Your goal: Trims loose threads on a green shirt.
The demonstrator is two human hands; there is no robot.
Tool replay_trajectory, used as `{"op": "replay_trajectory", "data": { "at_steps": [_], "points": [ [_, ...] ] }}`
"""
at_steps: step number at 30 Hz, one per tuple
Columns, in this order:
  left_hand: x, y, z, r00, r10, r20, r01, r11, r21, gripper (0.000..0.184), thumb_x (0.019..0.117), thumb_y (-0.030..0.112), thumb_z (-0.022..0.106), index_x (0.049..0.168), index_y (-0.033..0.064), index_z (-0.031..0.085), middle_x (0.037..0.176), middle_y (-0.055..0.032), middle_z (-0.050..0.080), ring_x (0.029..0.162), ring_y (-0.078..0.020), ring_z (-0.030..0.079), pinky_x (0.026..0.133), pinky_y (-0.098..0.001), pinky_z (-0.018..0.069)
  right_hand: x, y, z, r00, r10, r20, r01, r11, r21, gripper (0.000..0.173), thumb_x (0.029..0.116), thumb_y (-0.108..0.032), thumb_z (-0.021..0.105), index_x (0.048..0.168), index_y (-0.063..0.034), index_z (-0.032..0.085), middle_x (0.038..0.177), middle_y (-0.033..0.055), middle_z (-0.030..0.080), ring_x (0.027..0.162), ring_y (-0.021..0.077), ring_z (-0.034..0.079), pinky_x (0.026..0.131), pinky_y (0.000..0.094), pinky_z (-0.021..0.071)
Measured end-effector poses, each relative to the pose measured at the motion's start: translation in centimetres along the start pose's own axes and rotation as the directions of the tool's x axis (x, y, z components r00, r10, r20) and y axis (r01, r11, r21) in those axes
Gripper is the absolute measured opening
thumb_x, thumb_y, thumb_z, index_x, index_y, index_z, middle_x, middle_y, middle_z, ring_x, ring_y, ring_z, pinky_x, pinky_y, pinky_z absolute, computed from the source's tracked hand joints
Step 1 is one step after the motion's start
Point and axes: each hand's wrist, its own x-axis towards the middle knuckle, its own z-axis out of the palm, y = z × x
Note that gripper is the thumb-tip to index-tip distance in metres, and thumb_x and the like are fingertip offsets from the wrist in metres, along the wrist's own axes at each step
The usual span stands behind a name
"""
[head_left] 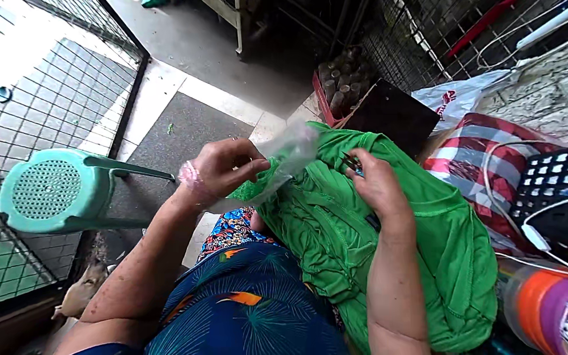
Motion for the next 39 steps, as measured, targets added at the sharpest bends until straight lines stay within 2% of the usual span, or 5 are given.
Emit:
{"op": "replay_trajectory", "data": {
  "at_steps": [6, 9, 14, 20, 39],
  "points": [
    [1.5, 0.2, 0.9, 0.981, 0.128, 0.145, 0.045, 0.577, -0.816, 0.012, 0.0989, 0.031, 0.066, 0.105, 0.0267, 0.075, 0.113, 0.0054, 0.074, 0.092, -0.0079, 0.072, 0.080, -0.0266, 0.0621, -5.6, 1.5, 0.6, 0.987, 0.022, 0.158, -0.029, 0.999, 0.044, 0.028, 0.0895, -0.017, 0.080, 0.104, 0.0056, 0.070, 0.098, 0.0235, 0.068, 0.092, 0.0400, 0.068, 0.083, 0.0623, 0.0526],
    [1.8, -1.1, 4.9, 0.989, 0.026, 0.147, 0.072, 0.779, -0.623, 0.011, 0.0947, 0.029, 0.069, 0.086, 0.0222, 0.072, 0.102, 0.0078, 0.073, 0.094, -0.0046, 0.069, 0.082, -0.0251, 0.0597, -7.1, 0.3, 1.6, 0.981, 0.085, 0.176, -0.067, 0.992, -0.109, 0.025, 0.0946, -0.014, 0.072, 0.110, 0.0060, 0.070, 0.112, 0.0288, 0.065, 0.095, 0.0469, 0.067, 0.081, 0.0652, 0.0523],
    [1.3, -4.0, 12.8, 0.980, 0.090, 0.177, -0.100, 0.994, 0.048, 0.044, 0.0848, 0.015, 0.075, 0.124, -0.0021, 0.066, 0.124, -0.0198, 0.066, 0.118, -0.0336, 0.062, 0.101, -0.0521, 0.0502, -7.2, 1.1, 1.9, 0.978, -0.091, -0.187, 0.069, 0.990, -0.122, 0.012, 0.0891, 0.004, 0.064, 0.098, 0.0058, 0.072, 0.097, 0.0238, 0.068, 0.076, 0.0390, 0.070, 0.063, 0.0565, 0.0556],
    [2.2, -4.2, 13.0, 0.982, -0.107, 0.157, 0.115, 0.992, -0.047, 0.036, 0.1045, 0.002, 0.039, 0.136, -0.0049, 0.054, 0.116, -0.0235, 0.066, 0.095, -0.0280, 0.067, 0.087, -0.0444, 0.0544, -4.1, 1.7, -0.1, 0.977, 0.214, -0.007, -0.208, 0.959, 0.194, 0.020, 0.1070, -0.008, 0.052, 0.113, 0.0084, 0.061, 0.098, 0.0247, 0.065, 0.090, 0.0356, 0.065, 0.081, 0.0539, 0.0519],
    [2.6, -2.8, 17.0, 0.985, -0.160, 0.070, 0.158, 0.987, 0.043, 0.030, 0.1004, 0.027, 0.062, 0.098, 0.0001, 0.075, 0.097, -0.0163, 0.067, 0.087, -0.0265, 0.065, 0.079, -0.0446, 0.0531, -3.7, 2.9, 3.2, 0.968, 0.250, -0.034, -0.235, 0.944, 0.232, 0.018, 0.1058, -0.009, 0.056, 0.106, 0.0077, 0.064, 0.087, 0.0212, 0.064, 0.079, 0.0318, 0.063, 0.074, 0.0494, 0.0509]
  ]
}}
